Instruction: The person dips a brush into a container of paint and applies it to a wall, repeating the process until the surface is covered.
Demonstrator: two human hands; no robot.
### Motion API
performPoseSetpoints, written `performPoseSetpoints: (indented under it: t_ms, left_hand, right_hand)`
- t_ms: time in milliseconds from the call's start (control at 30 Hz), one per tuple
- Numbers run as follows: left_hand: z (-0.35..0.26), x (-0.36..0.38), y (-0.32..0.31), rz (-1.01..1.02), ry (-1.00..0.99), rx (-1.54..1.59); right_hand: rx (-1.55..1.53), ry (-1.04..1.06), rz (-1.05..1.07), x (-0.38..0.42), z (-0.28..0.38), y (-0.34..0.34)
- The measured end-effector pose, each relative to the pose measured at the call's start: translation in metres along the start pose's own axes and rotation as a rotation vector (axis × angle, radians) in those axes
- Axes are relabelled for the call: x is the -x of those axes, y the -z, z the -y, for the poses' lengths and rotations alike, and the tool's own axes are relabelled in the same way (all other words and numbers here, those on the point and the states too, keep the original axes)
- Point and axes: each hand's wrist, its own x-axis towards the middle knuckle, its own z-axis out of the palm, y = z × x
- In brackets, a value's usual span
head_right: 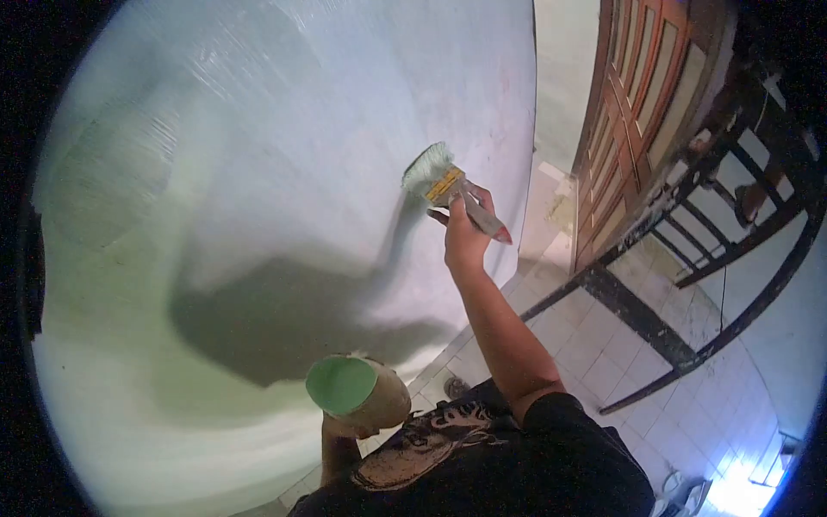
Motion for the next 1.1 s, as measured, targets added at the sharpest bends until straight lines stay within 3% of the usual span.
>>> performPoseSetpoints:
  t_ms: [200, 267, 400, 433, 533, 600, 667, 733, 800, 1000, 1100]
  left_hand:
    - [-0.009, 0.001, 0.023, 0.100, 0.035, -0.035]
    - [-0.007, -0.002, 0.024, 0.126, 0.022, 0.008]
    - [-0.006, -0.003, 0.024, 0.166, -0.005, 0.069]
    - [-0.006, -0.005, 0.023, 0.170, -0.007, 0.081]
    - [-0.008, -0.011, 0.015, 0.173, 0.015, 0.101]
    - [-0.013, -0.014, 0.010, 0.173, 0.025, 0.097]
    - [-0.013, -0.021, 0.003, 0.183, 0.032, 0.168]
    - [-0.010, -0.024, 0.001, 0.179, 0.036, 0.207]
    - [-0.007, -0.024, 0.005, 0.168, 0.046, 0.242]
    - [-0.005, -0.024, 0.018, 0.231, 0.110, 0.058]
    - [-0.005, -0.029, 0.015, 0.226, 0.043, -0.003]
  right_hand:
    - [0.232, -0.129, -0.118, 0.018, 0.012, 0.039]
    - [0.235, -0.113, -0.046, 0.014, 0.019, 0.020]
    - [0.079, -0.016, -0.104, -0.004, 0.068, -0.067]
    - [0.070, -0.004, 0.111, -0.023, 0.075, -0.067]
    - [-0.103, 0.114, 0.284, -0.028, 0.127, -0.105]
    - [-0.256, 0.116, 0.275, -0.019, 0.150, -0.113]
    - [-0.352, 0.152, 0.199, -0.017, 0.132, -0.103]
    - [-0.213, 0.176, 0.197, -0.016, 0.080, -0.075]
    - [-0.145, -0.047, 0.047, 0.004, 0.034, -0.044]
    - [0.089, -0.225, -0.113, 0.016, -0.044, 0.084]
    - [0.182, -0.285, -0.173, 0.019, -0.039, 0.089]
